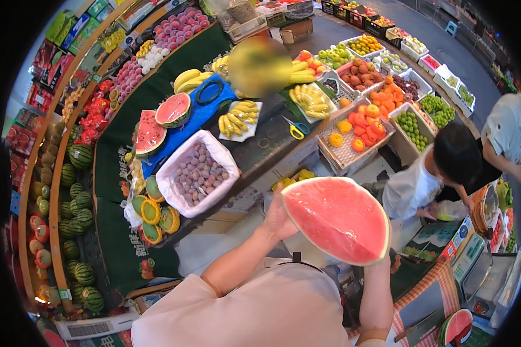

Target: The person retrieves a pre-cut watermelon half, places it on a cutting board, and slices it into two wedges. They then wrap each wedge in plastic film and place them into a plastic bag.

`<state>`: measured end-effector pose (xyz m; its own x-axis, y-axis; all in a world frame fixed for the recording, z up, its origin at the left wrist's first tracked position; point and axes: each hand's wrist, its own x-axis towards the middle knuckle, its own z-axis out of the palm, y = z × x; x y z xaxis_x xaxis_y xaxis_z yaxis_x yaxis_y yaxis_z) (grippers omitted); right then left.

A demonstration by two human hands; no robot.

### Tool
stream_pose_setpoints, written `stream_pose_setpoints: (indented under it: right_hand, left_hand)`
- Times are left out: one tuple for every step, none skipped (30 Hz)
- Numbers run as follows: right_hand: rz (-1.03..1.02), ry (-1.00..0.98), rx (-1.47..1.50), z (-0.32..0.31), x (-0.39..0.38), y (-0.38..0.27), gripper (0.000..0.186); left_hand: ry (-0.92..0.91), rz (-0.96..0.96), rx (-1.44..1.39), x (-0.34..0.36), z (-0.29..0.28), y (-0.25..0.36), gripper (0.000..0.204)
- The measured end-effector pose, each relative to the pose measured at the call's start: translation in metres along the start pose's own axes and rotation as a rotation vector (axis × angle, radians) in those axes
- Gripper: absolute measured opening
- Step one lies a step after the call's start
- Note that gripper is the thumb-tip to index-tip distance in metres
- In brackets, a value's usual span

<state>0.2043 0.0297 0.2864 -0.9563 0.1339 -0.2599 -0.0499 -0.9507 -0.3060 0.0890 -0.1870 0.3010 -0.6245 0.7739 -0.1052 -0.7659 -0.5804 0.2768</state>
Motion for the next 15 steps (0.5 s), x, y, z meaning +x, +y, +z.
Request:
stream_pose_setpoints:
  right_hand:
    - [0.046,-0.03,0.001,0.017,0.025,0.013,0.041]
    - [0.064,-0.038,-0.034,0.034,0.051,0.027,0.042]
    - [0.086,-0.041,-0.072,0.052,0.075,0.039,0.043]
    - [-0.035,0.037,-0.274,0.082,0.1,0.052,0.045]
    - [-0.153,0.12,-0.476,0.124,0.122,0.069,0.048]
    - [-0.262,0.209,-0.675,0.156,0.13,0.086,0.05]
    - [-0.335,0.161,-0.804,0.178,0.129,0.097,0.053]
    - [-0.412,0.097,-0.936,0.203,0.131,0.106,0.056]
    - [-0.317,0.025,-0.961,0.23,0.134,0.124,0.06]
    - [-0.353,0.047,-1.043,0.239,0.149,0.143,0.063]
    - [-0.33,0.124,-0.995,0.255,0.168,0.154,0.062]
    - [-0.299,0.198,-0.944,0.27,0.195,0.161,0.061]
    - [-0.276,0.11,-0.916,0.275,0.224,0.164,0.057]
    - [-0.196,0.064,-0.903,0.276,0.26,0.163,0.055]
    - [-0.104,0.08,-0.935,0.282,0.296,0.164,0.059]
  left_hand:
    - [0.051,0.041,-0.019,-0.005,-0.011,0.025,0.077]
    - [0.047,0.077,-0.06,-0.008,-0.017,0.054,0.076]
    - [0.045,0.112,-0.108,-0.011,-0.022,0.081,0.075]
    - [0.048,0.159,-0.158,-0.013,-0.026,0.106,0.074]
    - [0.034,0.198,-0.185,-0.013,-0.033,0.132,0.073]
    - [0.011,0.22,-0.259,-0.019,-0.037,0.156,0.07]
    - [0.013,0.293,-0.255,-0.023,-0.039,0.177,0.068]
    - [0.006,0.375,-0.249,-0.023,-0.04,0.198,0.066]
    - [0.015,0.44,-0.219,-0.023,-0.045,0.215,0.064]
    - [0.027,0.507,-0.188,-0.02,-0.049,0.232,0.061]
    - [0.032,0.563,-0.157,-0.015,-0.052,0.247,0.058]
    - [0.054,0.593,-0.167,-0.011,-0.054,0.261,0.055]
    - [0.082,0.627,-0.173,-0.008,-0.055,0.272,0.052]
    - [0.104,0.669,-0.177,-0.003,-0.056,0.282,0.05]
    - [0.118,0.742,-0.104,0.001,-0.061,0.289,0.049]
